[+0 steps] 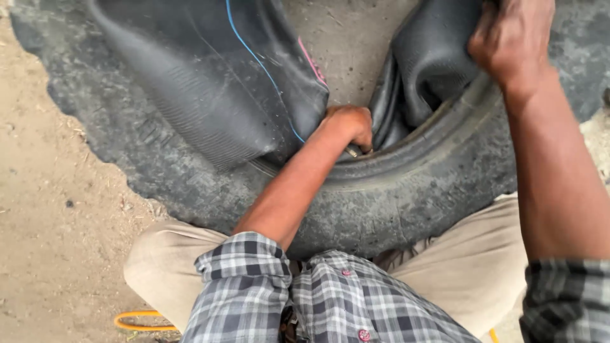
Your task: Replacing a tube and reassembling a large vehicle tire.
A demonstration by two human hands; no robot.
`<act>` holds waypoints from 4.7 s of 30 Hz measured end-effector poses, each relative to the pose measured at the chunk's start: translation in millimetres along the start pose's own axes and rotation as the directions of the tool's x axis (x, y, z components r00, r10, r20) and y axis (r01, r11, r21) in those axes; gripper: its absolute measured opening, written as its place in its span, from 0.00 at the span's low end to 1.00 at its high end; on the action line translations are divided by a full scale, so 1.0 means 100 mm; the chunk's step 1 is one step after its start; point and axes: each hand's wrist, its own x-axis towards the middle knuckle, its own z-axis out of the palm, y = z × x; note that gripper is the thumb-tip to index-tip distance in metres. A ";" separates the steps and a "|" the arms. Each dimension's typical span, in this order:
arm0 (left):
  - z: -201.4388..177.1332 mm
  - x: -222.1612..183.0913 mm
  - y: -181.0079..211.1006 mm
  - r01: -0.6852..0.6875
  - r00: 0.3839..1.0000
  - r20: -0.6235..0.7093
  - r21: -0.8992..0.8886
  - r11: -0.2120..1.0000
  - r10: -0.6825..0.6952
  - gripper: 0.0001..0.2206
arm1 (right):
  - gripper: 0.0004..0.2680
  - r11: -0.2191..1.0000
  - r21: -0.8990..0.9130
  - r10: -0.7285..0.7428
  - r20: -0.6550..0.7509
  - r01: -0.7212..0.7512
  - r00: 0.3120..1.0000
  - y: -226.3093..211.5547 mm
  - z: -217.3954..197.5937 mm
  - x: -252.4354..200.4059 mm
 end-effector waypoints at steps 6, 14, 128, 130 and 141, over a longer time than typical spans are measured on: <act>0.02 0.08 -0.15 -0.024 0.999 -0.041 -0.079 0.997 0.020 0.27 | 0.26 0.947 -0.293 -0.220 -0.293 0.132 0.930 -1.11 -0.51 -0.35; -0.04 -0.05 -0.03 -0.007 1.000 0.005 0.059 0.998 0.007 0.26 | 0.12 0.985 -0.151 -0.010 0.441 0.085 0.897 -0.84 -0.08 0.08; 0.21 -0.53 -1.20 0.502 0.774 -0.545 0.214 0.838 -0.324 0.12 | 0.23 0.688 0.614 -0.245 0.698 -0.386 0.673 -1.99 1.74 -0.24; 0.38 -0.33 -1.43 0.474 0.645 -0.747 0.228 0.851 -0.160 0.12 | 0.22 0.781 0.487 -0.259 0.823 -0.392 0.506 -1.93 1.84 -0.19; 0.03 -1.09 -0.67 -0.190 0.712 -0.617 0.289 0.938 0.334 0.14 | 0.23 0.834 0.284 -0.275 0.957 -0.474 0.090 -1.47 1.28 0.14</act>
